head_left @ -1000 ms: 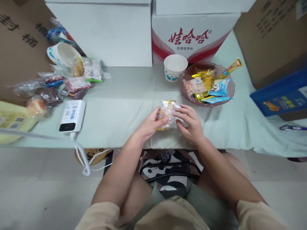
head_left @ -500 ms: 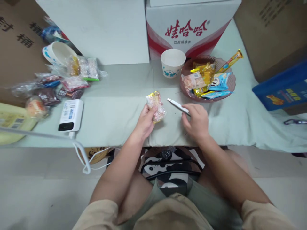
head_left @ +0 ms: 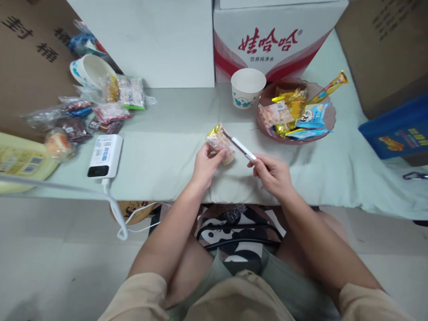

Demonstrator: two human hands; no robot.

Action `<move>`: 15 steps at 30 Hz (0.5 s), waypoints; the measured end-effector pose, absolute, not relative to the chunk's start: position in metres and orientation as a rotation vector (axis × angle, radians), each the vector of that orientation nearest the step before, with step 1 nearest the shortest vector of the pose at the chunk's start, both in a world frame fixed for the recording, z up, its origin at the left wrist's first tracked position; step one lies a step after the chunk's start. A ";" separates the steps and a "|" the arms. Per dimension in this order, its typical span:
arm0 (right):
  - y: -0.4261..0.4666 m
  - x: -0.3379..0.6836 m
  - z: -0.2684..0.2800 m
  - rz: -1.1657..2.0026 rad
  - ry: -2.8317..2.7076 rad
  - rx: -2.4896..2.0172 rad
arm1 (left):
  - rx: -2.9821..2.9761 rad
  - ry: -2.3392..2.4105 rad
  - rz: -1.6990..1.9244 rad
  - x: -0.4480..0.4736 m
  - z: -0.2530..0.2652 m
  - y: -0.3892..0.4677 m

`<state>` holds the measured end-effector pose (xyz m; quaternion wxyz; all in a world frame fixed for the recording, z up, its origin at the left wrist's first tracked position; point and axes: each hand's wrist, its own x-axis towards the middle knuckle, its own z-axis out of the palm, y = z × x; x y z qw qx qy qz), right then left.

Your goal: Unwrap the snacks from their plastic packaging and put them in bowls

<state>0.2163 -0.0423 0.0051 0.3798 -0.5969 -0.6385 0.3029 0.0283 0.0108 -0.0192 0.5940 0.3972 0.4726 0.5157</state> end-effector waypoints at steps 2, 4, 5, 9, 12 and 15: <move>-0.043 0.211 0.005 0.728 -1.703 -1.486 | 0.964 1.093 1.203 0.030 -0.019 0.011; -0.043 0.211 0.003 0.712 -1.756 -1.497 | 0.935 1.069 1.233 0.026 -0.017 0.013; -0.043 0.213 0.002 0.718 -1.777 -1.511 | 0.897 1.058 1.261 0.022 -0.016 0.016; -0.041 0.226 -0.005 0.663 -1.786 -1.616 | 0.777 1.080 1.403 -0.002 -0.009 0.029; -0.039 0.235 -0.011 0.408 -1.782 -1.702 | 0.817 1.147 1.415 -0.012 -0.008 0.031; -0.036 0.237 -0.018 0.161 -1.804 -1.795 | 0.978 1.211 1.326 -0.006 -0.011 0.024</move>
